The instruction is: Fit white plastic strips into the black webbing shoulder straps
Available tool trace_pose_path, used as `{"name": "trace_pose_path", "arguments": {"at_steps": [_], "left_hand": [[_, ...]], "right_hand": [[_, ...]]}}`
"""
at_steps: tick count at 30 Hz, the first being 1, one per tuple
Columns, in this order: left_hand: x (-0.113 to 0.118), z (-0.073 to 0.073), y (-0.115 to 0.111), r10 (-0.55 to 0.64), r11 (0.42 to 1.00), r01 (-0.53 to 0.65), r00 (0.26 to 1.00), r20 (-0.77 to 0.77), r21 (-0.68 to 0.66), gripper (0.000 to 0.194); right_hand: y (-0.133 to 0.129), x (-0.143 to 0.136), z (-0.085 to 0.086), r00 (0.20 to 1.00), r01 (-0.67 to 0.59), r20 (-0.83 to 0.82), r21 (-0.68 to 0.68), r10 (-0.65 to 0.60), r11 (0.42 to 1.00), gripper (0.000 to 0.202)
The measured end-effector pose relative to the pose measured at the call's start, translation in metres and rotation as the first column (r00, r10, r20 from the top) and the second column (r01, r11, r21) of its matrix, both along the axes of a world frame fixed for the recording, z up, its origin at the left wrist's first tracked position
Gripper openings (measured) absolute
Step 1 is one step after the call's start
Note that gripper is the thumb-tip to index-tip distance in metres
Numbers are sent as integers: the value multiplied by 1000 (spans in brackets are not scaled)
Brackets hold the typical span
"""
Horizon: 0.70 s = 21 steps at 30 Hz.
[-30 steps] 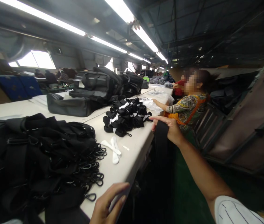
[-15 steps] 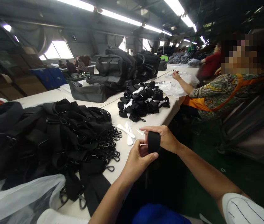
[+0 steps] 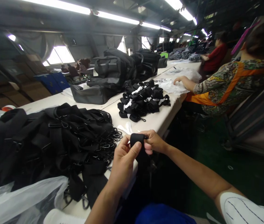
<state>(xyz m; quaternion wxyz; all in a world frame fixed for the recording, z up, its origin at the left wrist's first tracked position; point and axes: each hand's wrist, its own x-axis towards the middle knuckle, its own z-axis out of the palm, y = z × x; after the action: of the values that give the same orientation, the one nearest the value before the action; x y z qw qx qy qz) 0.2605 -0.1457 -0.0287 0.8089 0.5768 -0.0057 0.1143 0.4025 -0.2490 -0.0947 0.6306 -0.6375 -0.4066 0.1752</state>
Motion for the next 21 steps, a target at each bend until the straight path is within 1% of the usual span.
{"name": "trace_pose_path", "arguments": {"at_steps": [2,4,6,8,10,12,13,16,18,21], "left_hand": [[-1,7,13,-27,996,30,999,38,-83,21],[-4,12,24,-43,994,48,998,51,-99,30],[-8,16,34,-37,996,41,998,56,-75,31],[-9,17,41,4,999,-1,998,67,-38,26],[-7,16,46,54,999,-54,996,69,-4,24],[-1,13,48,111,994,-112,992,68,7,23],[3,10,48,144,989,-145,987,73,2,23],[12,3,47,244,969,-239,965,96,-59,23],[16,0,47,307,949,-297,946,102,-104,23],[19,-4,47,372,922,-357,924,90,-148,24]], "right_hand": [[8,-7,-16,978,-114,-175,20,116,993,41],[13,-14,-28,939,-204,-273,51,210,978,39],[13,-18,-35,903,-281,-316,72,289,957,36],[12,-20,-39,870,-352,-343,71,355,933,36],[12,-23,-42,821,-402,-406,87,401,911,39],[14,-27,-46,748,-411,-507,152,428,899,43],[16,-30,-49,709,-394,-557,196,432,898,46],[22,-40,-59,617,-338,-650,290,443,895,55],[25,-45,-65,592,-328,-677,294,438,898,52],[25,-51,-72,581,-316,-705,267,408,911,47]]}}
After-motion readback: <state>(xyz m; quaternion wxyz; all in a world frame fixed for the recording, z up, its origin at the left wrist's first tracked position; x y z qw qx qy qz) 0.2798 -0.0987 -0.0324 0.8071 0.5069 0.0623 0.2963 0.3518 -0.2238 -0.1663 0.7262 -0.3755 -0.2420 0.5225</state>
